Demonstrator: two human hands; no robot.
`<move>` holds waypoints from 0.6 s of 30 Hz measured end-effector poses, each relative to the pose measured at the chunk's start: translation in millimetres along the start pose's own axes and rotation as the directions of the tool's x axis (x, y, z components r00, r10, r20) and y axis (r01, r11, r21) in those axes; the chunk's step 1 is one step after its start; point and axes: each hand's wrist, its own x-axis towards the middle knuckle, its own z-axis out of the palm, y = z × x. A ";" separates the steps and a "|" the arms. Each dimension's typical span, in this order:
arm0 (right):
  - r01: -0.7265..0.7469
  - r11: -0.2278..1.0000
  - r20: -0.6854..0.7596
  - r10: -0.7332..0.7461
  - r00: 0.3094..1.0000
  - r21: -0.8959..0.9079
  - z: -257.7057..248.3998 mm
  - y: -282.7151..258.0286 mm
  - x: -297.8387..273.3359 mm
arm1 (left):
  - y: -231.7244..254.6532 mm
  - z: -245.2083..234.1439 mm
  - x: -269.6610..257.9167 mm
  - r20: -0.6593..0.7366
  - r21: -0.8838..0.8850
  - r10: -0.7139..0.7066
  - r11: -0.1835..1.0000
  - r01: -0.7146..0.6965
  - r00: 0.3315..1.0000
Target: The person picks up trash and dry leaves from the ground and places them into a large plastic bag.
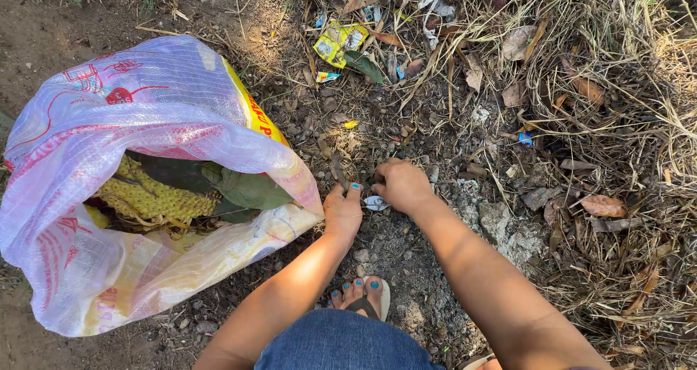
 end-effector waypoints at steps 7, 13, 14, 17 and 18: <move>-0.128 0.924 -0.122 0.182 0.976 0.359 2.8 57.6 6.3 | -16.7 4.3 9.5 0.027 -0.045 0.053 0.998 -0.052 0.998; -0.176 0.815 -0.095 0.272 0.958 0.551 -3.3 70.0 2.7 | -9.4 7.5 9.4 0.026 0.034 0.033 0.999 -0.034 0.999; -0.177 0.815 -0.096 0.273 0.957 0.552 -4.8 65.6 -0.5 | -9.2 8.2 9.2 0.028 0.035 0.034 0.999 -0.034 0.999; 0.107 0.978 -0.121 -0.086 0.989 0.178 -4.9 42.7 -11.4 | -13.3 9.9 10.4 0.018 0.091 0.124 0.988 -0.125 0.992; 0.116 0.991 -0.143 -0.107 0.984 0.058 -3.5 34.7 -14.3 | -15.9 10.7 10.7 0.033 0.108 0.111 0.988 -0.114 0.993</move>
